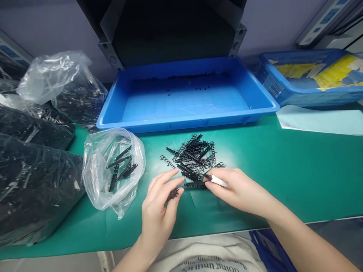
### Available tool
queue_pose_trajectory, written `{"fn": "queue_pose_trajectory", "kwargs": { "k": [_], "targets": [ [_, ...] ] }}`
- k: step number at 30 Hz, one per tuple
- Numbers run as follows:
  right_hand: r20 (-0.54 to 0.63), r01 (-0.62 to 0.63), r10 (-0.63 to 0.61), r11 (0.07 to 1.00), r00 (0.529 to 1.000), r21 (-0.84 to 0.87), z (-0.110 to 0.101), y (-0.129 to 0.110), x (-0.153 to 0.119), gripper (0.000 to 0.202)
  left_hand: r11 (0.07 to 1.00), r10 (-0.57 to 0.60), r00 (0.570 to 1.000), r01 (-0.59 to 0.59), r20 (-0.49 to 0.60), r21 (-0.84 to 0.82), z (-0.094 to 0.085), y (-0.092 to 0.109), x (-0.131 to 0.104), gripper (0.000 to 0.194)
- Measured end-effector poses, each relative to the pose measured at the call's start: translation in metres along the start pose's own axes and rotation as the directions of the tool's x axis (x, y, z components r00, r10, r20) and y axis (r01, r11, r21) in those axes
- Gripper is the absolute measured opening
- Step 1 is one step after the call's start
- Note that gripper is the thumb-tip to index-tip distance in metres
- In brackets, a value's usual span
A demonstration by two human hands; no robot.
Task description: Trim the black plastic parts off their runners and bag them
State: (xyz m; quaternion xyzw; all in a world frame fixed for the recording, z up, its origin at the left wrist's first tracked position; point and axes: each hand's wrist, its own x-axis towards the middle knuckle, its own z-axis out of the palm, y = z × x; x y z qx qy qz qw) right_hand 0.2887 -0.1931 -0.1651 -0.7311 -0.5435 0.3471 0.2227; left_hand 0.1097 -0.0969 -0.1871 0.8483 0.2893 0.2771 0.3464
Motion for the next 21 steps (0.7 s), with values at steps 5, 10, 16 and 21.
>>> {"fn": "queue_pose_trajectory", "kwargs": {
  "k": [5, 10, 16, 21],
  "targets": [
    [0.089, -0.088, 0.068, 0.964, 0.994, 0.252, 0.005, -0.005, 0.005, 0.023, 0.925, -0.172, 0.92, 0.273, 0.351, -0.263, 0.004, 0.008, 0.001, 0.017],
    [0.019, -0.121, 0.126, 0.884, 0.992, 0.451, 0.019, 0.001, 0.004, 0.014, 0.488, -0.454, 0.581, 0.796, 0.675, -0.358, 0.009, 0.014, 0.001, 0.03],
    [-0.167, 0.021, 0.016, 0.977, 0.986, 0.213, 0.028, 0.001, -0.015, 0.032, 0.359, -0.465, 0.597, 0.802, 0.654, -0.476, 0.014, 0.005, 0.0, 0.021],
    [-0.121, 0.132, -0.139, 0.989, 0.983, -0.063, 0.036, -0.004, -0.026, 0.033, 0.395, -0.467, 0.603, 0.796, 0.647, -0.458, 0.012, 0.006, -0.001, 0.018]
  ]
}}
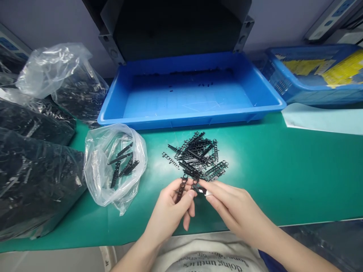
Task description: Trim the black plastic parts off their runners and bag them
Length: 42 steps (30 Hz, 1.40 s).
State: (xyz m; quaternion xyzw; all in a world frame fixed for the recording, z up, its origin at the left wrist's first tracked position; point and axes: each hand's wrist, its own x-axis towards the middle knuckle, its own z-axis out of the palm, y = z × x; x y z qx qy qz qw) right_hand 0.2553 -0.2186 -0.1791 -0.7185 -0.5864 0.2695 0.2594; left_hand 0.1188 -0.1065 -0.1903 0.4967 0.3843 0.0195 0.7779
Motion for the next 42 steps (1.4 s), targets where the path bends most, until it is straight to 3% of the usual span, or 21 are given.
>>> {"fn": "queue_pose_trajectory", "kwargs": {
  "k": [5, 12, 22, 27, 31, 36, 40, 42],
  "targets": [
    [-0.069, 0.05, -0.061, 0.988, 0.996, -0.144, 0.007, -0.002, -0.001, 0.033, 0.999, -0.002, 0.999, 0.003, -0.038, 0.036, 0.006, 0.003, -0.004, 0.016],
    [-0.102, 0.056, -0.08, 0.974, 0.992, -0.218, 0.008, -0.004, -0.001, 0.035, 0.999, -0.012, 0.995, 0.016, -0.096, 0.043, 0.011, 0.005, -0.004, 0.019],
    [-0.279, 0.006, -0.114, 0.933, 0.953, -0.361, 0.033, -0.007, -0.002, 0.035, 0.999, -0.027, 0.99, 0.03, -0.139, 0.019, 0.012, -0.017, -0.001, 0.022],
    [-0.326, -0.111, -0.026, 0.912, 0.945, -0.394, 0.024, 0.007, 0.003, 0.043, 0.993, 0.115, 0.959, -0.104, -0.26, 0.059, 0.001, -0.016, 0.0, 0.018],
    [-0.29, -0.196, 0.051, 0.845, 0.956, -0.498, 0.018, 0.021, 0.006, 0.049, 0.989, 0.14, 0.948, -0.123, -0.286, 0.077, -0.006, -0.013, -0.001, 0.016],
    [-0.258, -0.189, 0.066, 0.853, 0.964, -0.486, 0.015, 0.026, 0.004, 0.024, 0.976, 0.147, 0.964, -0.105, -0.221, 0.193, -0.003, -0.012, -0.001, 0.02],
    [-0.16, -0.035, -0.03, 0.921, 0.987, -0.388, -0.004, 0.023, 0.001, 0.008, 0.979, 0.178, 0.952, -0.145, -0.249, 0.145, -0.007, -0.006, 0.006, 0.024],
    [-0.064, 0.093, -0.125, 0.925, 0.99, -0.369, -0.014, 0.018, 0.0, 0.02, 0.992, 0.123, 0.981, -0.115, -0.147, 0.061, -0.008, -0.004, 0.008, 0.03]
  ]
}}
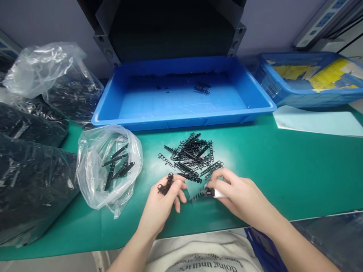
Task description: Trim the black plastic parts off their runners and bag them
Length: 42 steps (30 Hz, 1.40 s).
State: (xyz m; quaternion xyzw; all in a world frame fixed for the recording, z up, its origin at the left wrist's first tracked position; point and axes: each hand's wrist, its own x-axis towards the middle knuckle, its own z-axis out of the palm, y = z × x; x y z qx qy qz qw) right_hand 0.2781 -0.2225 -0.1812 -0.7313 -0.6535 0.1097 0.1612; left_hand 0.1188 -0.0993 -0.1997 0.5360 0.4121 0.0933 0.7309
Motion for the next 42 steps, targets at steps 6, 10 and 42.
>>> {"fn": "queue_pose_trajectory", "kwargs": {
  "k": [6, 10, 42],
  "targets": [
    [-0.003, 0.056, -0.056, 0.981, 0.998, 0.188, -0.002, -0.008, 0.004, 0.038, 0.978, -0.171, 0.915, 0.204, 0.367, -0.053, 0.012, -0.002, -0.003, 0.028],
    [-0.057, -0.147, 0.175, 0.933, 0.983, 0.329, 0.007, -0.011, 0.002, 0.028, 0.983, -0.153, 0.97, 0.17, 0.19, -0.076, 0.014, -0.003, -0.006, 0.027],
    [-0.1, -0.089, 0.122, 0.954, 0.987, 0.287, 0.026, -0.037, -0.011, 0.033, 0.994, -0.103, 0.987, 0.107, 0.122, -0.027, 0.016, -0.01, -0.012, 0.029]
  ]
}}
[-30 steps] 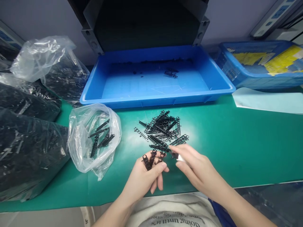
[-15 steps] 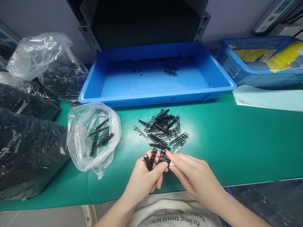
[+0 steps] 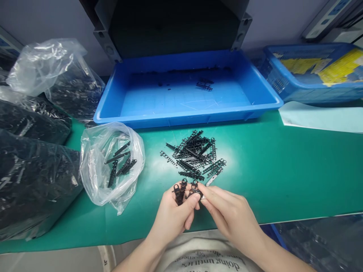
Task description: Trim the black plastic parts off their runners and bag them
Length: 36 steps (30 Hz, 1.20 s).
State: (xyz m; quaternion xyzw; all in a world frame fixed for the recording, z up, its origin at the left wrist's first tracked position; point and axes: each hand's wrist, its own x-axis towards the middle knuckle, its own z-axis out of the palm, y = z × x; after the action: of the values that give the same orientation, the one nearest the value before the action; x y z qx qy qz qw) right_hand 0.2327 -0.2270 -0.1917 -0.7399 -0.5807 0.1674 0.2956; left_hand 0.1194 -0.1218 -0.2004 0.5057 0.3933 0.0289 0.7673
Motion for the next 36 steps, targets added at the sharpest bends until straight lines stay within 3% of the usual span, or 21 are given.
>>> {"fn": "queue_pose_trajectory", "kwargs": {
  "k": [5, 11, 14, 17, 20, 25, 30, 35, 36],
  "targets": [
    [-0.101, 0.013, -0.017, 0.999, 0.995, -0.04, 0.003, 0.003, 0.0, 0.031, 0.997, -0.05, 0.999, 0.05, 0.002, -0.056, 0.003, 0.001, -0.001, 0.031],
    [-0.122, -0.121, 0.097, 0.971, 0.988, -0.208, -0.002, 0.02, 0.02, 0.034, 0.998, -0.051, 0.997, 0.05, -0.054, -0.027, 0.0, 0.003, 0.0, 0.032],
    [-0.003, -0.137, 0.143, 0.941, 0.99, -0.309, -0.001, 0.023, 0.032, 0.022, 1.0, 0.018, 0.996, -0.017, -0.083, 0.012, -0.005, 0.002, -0.001, 0.034],
    [0.137, -0.154, 0.235, 0.886, 0.962, -0.437, 0.001, 0.021, 0.041, 0.015, 0.998, 0.049, 0.984, -0.045, -0.17, 0.032, -0.009, 0.004, -0.002, 0.036],
    [0.159, -0.146, 0.255, 0.856, 0.954, -0.495, 0.002, 0.017, 0.045, 0.014, 0.999, 0.042, 0.97, -0.039, -0.239, 0.018, -0.015, 0.006, -0.003, 0.035],
    [0.134, -0.092, 0.174, 0.877, 0.976, -0.471, 0.006, 0.012, 0.046, 0.019, 0.99, 0.104, 0.94, -0.13, -0.326, -0.059, -0.024, 0.004, -0.001, 0.026],
    [0.184, -0.055, 0.151, 0.894, 0.971, -0.444, 0.008, 0.011, 0.049, 0.01, 0.976, 0.124, 0.951, -0.168, -0.284, -0.136, -0.03, 0.006, 0.002, 0.033],
    [0.119, 0.07, -0.064, 0.996, 0.991, -0.054, -0.008, 0.022, 0.042, 0.01, 0.981, 0.118, 0.918, -0.168, -0.38, -0.1, -0.04, 0.011, 0.006, 0.036],
    [0.112, 0.112, -0.115, 0.993, 0.987, 0.029, -0.012, 0.023, 0.041, 0.011, 0.983, 0.099, 0.93, -0.147, -0.354, -0.112, -0.04, 0.011, 0.006, 0.039]
  ]
}}
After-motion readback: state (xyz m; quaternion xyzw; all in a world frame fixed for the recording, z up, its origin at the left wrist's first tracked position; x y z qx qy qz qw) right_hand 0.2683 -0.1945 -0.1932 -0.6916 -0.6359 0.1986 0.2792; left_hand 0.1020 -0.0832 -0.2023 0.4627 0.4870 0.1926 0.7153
